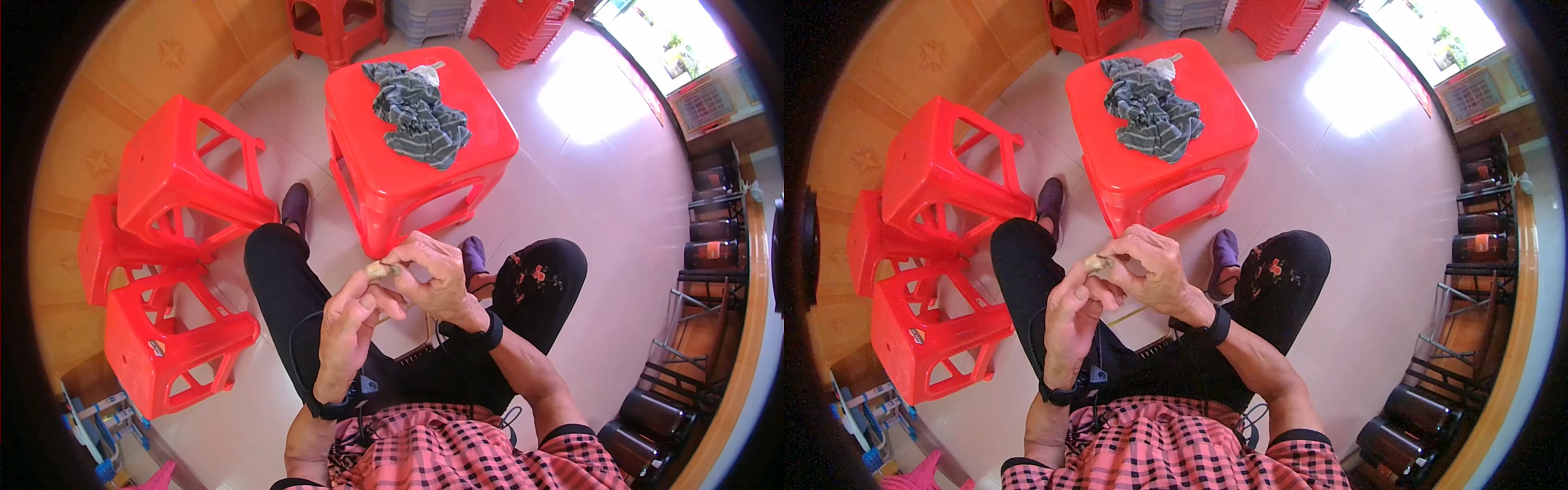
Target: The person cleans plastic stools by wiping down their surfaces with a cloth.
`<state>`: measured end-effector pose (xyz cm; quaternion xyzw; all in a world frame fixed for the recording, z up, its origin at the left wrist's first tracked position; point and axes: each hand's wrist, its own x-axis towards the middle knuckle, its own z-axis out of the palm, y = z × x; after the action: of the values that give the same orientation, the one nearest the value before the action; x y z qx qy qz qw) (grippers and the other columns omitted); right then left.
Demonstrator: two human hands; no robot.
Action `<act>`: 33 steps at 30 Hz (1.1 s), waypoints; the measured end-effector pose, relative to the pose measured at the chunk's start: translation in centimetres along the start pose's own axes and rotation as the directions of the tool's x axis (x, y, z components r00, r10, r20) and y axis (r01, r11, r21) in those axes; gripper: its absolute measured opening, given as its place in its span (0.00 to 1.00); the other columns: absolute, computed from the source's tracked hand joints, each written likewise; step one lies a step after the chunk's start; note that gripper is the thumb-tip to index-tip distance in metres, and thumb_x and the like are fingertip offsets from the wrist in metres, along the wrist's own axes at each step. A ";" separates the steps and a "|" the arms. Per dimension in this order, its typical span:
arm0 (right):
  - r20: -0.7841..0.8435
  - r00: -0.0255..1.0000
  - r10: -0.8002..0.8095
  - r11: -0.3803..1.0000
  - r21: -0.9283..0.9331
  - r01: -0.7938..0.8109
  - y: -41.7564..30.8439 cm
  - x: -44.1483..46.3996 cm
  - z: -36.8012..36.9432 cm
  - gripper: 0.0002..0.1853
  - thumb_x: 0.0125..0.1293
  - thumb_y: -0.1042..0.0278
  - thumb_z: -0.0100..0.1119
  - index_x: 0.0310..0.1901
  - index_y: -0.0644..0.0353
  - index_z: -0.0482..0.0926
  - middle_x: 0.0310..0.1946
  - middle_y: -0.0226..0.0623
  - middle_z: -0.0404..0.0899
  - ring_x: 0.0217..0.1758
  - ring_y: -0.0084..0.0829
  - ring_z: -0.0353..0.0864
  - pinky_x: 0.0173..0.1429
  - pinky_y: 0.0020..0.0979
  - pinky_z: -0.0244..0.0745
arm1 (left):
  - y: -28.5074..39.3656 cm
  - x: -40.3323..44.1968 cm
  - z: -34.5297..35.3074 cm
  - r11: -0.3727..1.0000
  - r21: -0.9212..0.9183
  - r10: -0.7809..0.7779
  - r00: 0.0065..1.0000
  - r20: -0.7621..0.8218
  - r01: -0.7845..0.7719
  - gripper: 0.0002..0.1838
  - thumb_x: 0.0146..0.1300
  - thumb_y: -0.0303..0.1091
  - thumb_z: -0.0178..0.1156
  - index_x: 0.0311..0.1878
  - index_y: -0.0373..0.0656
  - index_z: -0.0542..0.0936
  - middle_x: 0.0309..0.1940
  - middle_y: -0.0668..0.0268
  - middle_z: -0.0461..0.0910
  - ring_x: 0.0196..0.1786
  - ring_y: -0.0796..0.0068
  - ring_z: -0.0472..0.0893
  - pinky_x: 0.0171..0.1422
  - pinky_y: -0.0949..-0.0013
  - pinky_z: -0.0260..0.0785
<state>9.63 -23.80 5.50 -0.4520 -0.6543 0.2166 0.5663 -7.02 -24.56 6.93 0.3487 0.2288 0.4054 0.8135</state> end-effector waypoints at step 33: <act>-0.004 0.968 0.251 0.966 0.062 -0.250 -0.2 -0.8 0.6 0.11 0.52 0.84 0.62 0.38 0.63 0.81 0.24 0.30 0.78 0.21 0.17 0.72 0.27 0.20 0.65 | -0.4 0.9 -1.1 0.918 -0.393 -0.063 0.998 -0.010 0.054 0.23 0.69 0.38 0.45 0.60 0.30 0.69 0.26 0.61 0.78 0.41 0.65 0.76 0.58 0.62 0.65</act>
<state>8.93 -24.45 5.10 -0.5149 -0.5817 0.3033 0.5519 -7.03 -23.55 5.87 0.1671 0.1625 0.4225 0.8759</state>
